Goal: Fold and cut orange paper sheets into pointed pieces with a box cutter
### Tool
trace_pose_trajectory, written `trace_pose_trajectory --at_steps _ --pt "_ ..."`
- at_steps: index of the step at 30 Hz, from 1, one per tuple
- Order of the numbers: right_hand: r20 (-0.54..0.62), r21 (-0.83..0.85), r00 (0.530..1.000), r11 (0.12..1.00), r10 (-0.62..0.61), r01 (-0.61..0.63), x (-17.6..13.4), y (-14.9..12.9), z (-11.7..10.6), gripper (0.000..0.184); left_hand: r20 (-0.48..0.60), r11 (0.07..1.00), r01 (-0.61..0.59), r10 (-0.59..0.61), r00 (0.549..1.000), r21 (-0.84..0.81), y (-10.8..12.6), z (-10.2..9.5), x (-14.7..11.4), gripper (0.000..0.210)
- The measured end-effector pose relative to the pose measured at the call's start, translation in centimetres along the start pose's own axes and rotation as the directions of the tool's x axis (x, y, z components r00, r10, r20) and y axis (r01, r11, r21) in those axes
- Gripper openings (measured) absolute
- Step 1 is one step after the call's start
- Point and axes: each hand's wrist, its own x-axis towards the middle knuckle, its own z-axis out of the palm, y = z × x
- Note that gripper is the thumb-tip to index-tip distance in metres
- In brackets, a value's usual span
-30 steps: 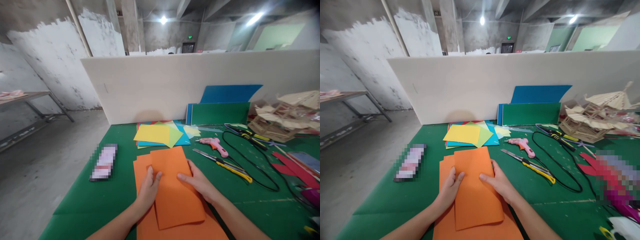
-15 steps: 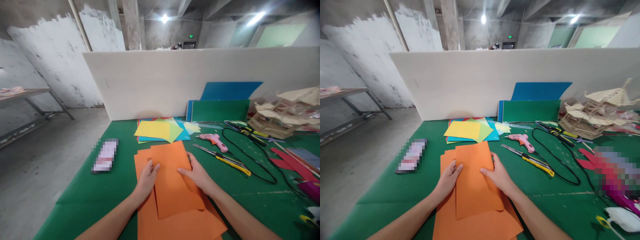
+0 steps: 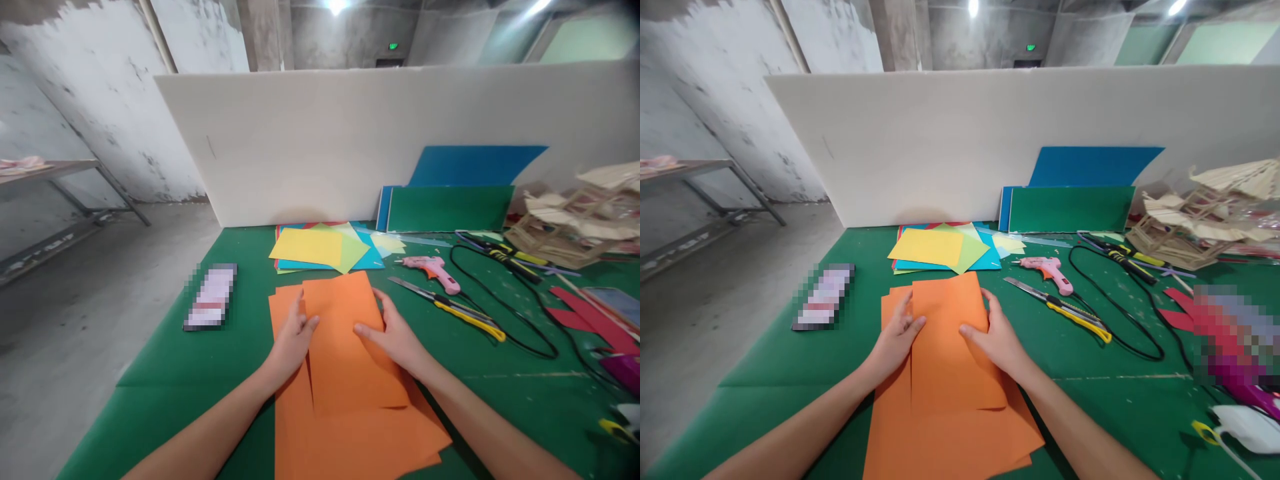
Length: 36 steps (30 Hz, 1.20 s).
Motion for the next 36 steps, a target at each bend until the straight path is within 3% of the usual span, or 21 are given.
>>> trace_pose_trajectory --at_steps 3,6,9,12,16,20,23,29,36 --pt "-0.039 -0.267 0.978 0.946 -0.203 0.186 -0.4 -0.4 -0.4 0.097 0.016 0.929 -0.118 0.120 0.993 0.350 0.2 -0.8 0.5 0.062" --pt "0.117 -0.549 0.909 0.736 -0.401 0.396 -1.0 -1.3 -0.6 0.072 0.140 0.846 -0.236 0.191 0.971 0.479 0.2 -1.2 1.0 0.035" --pt "0.421 -0.621 0.824 0.542 -0.379 0.566 -1.6 -2.3 -0.4 0.052 0.169 0.821 -0.242 0.180 0.969 0.517 0.0 -1.2 1.3 0.033" --pt "0.626 -0.594 0.734 0.448 -0.264 0.668 -1.8 -2.7 0.1 0.050 0.171 0.800 -0.231 0.163 0.972 0.554 0.0 -1.2 1.4 0.035" --pt "0.683 -0.584 0.703 0.429 -0.199 0.689 -1.7 -2.4 0.6 0.047 0.184 0.794 -0.235 0.158 0.970 0.560 0.6 -2.2 1.3 0.029" --pt "0.690 -0.598 0.702 0.406 -0.178 0.691 -1.6 -1.9 0.7 0.048 0.156 0.889 0.006 -0.088 0.984 0.459 1.2 -3.8 1.4 0.028" --pt "0.691 -0.611 0.705 0.393 -0.160 0.687 -1.6 -1.9 0.7 0.048 0.138 0.921 0.098 -0.161 0.977 0.376 1.4 -4.6 1.4 0.026" --pt "0.693 -0.604 0.703 0.405 -0.158 0.686 -1.6 -1.9 0.6 0.048 0.105 0.918 0.124 -0.175 0.979 0.376 1.5 -4.5 1.3 0.021" --pt "0.696 -0.591 0.698 0.415 -0.172 0.692 -1.6 -1.6 0.6 0.048 0.206 0.897 0.101 -0.207 0.956 0.430 1.5 -4.7 0.8 0.028"
